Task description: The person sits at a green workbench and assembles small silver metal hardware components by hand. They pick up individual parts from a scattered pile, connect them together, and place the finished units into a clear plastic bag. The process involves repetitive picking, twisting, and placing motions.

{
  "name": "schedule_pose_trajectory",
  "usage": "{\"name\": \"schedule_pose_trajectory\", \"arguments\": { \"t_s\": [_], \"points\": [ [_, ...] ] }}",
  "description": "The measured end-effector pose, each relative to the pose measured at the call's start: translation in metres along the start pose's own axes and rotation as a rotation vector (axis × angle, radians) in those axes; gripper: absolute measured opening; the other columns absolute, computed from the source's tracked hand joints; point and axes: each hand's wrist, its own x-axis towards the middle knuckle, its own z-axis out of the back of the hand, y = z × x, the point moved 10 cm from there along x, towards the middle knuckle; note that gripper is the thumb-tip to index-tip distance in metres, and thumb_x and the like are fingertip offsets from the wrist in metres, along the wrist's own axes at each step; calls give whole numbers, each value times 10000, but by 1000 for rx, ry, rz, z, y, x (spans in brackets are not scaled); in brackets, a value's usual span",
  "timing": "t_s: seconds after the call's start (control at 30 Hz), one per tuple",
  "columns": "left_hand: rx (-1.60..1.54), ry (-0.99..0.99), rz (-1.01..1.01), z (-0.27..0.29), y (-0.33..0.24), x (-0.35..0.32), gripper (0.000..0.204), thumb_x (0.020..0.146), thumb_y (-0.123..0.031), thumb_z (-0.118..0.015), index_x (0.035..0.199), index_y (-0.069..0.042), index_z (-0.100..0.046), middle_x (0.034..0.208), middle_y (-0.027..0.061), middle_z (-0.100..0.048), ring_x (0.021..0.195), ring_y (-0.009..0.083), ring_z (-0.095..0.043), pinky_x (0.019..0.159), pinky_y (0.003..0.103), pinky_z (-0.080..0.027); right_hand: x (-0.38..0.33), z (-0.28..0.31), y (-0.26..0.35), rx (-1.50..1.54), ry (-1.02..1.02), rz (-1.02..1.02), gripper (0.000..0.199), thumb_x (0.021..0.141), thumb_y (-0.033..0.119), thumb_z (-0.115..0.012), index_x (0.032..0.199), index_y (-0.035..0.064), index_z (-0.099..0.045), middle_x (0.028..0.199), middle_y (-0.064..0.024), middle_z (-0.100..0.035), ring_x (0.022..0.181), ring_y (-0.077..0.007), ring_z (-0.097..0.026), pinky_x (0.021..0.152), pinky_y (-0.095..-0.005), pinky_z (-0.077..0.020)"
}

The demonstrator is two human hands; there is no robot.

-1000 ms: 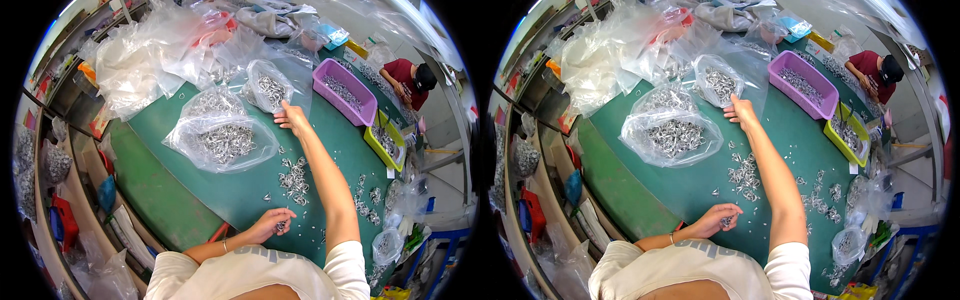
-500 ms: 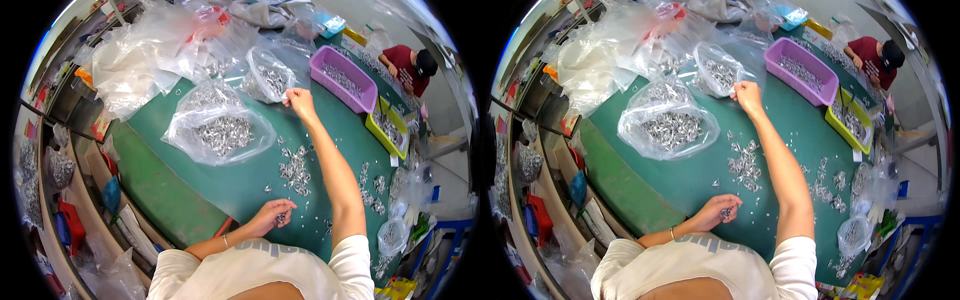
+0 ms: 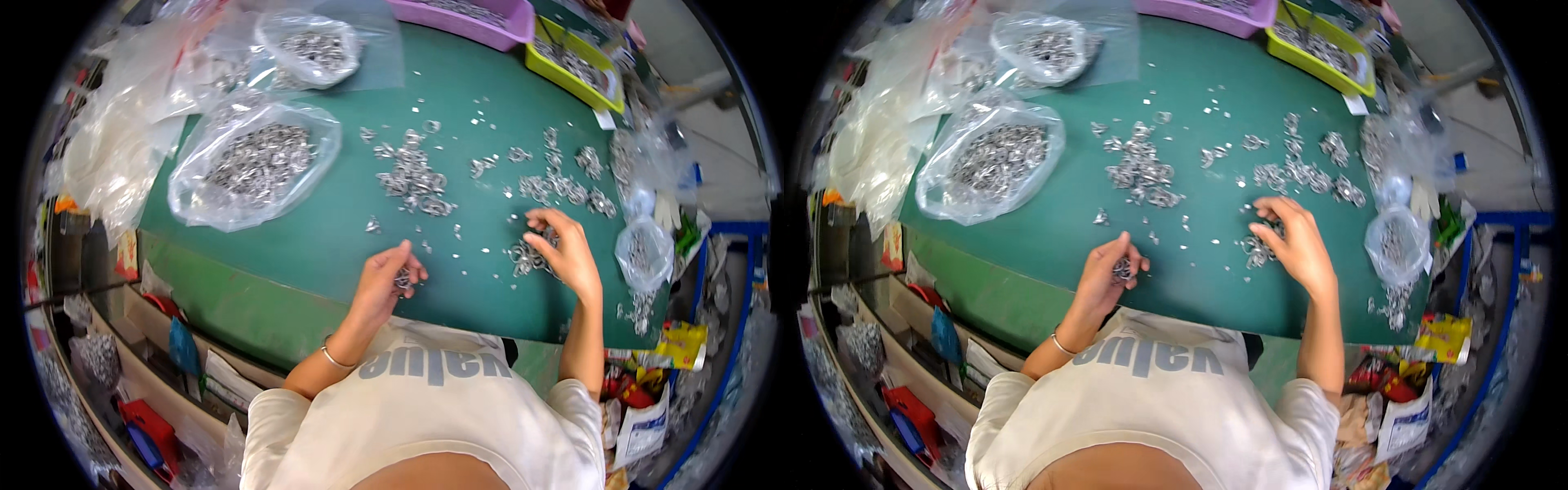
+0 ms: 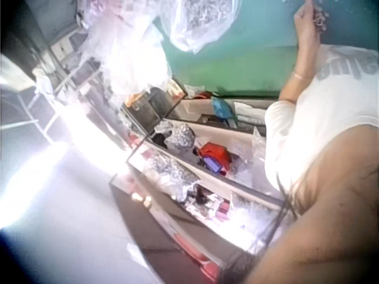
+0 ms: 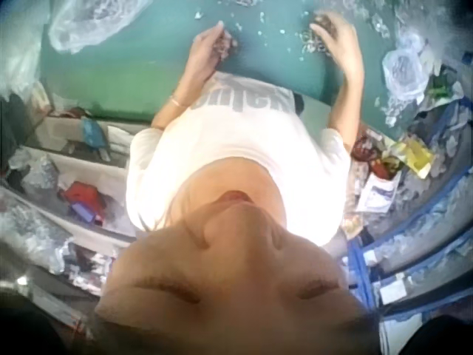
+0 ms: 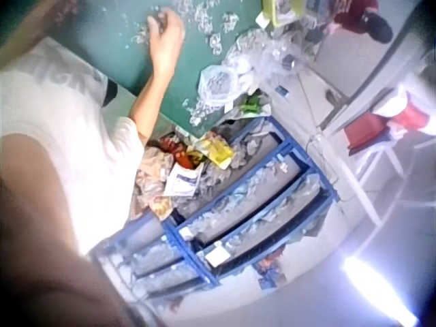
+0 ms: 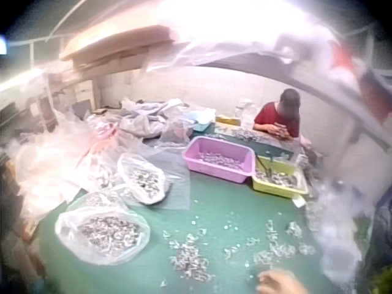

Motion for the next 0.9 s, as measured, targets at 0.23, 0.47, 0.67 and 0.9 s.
{"name": "schedule_pose_trajectory", "arguments": {
  "t_s": [0.23, 0.47, 0.67, 0.9],
  "points": [
    [329, 109, 34, -46, 22, 7, 246, 880, -103, -559, 1114, -29, -564, 732, -1, -528, 576, 55, -478, 427, 169, -295, -80, 6, -58, -362, -296, -97, 730, 606, 121, -777, 1258, 94, -451, 1309, -138, -394, 1168, -348, -371, 955, -433, -329],
    [806, 292, -269, -112, 27, 18, 365, 813, -1, -601, 1168, -36, -523, 798, 1, -547, 531, 46, -464, 487, 204, -409, -66, -21, -45, -156, -561, 51, 384, 656, 4, -696, 1022, 35, -584, 1153, -162, -466, 1045, -354, -455, 864, -420, -387],
    [1104, 239, -596, -133, 15, 16, 323, 781, 34, -601, 1092, -29, -542, 953, 59, -588, 767, 139, -573, 679, 255, -460, -24, -30, -35, 318, -587, 180, 176, 696, -28, -649, 864, -1, -603, 993, -153, -539, 835, -289, -565, 724, -379, -458],
    [1272, 68, -778, -134, -27, 12, 300, 752, 50, -599, 1042, -18, -573, 1082, 129, -584, 1009, 306, -566, 853, 332, -437, -19, 24, -109, 1034, -564, -80, 156, 841, 1, -578, 996, -14, -574, 929, -104, -621, 846, -133, -606, 682, -230, -483]
  ]
}}
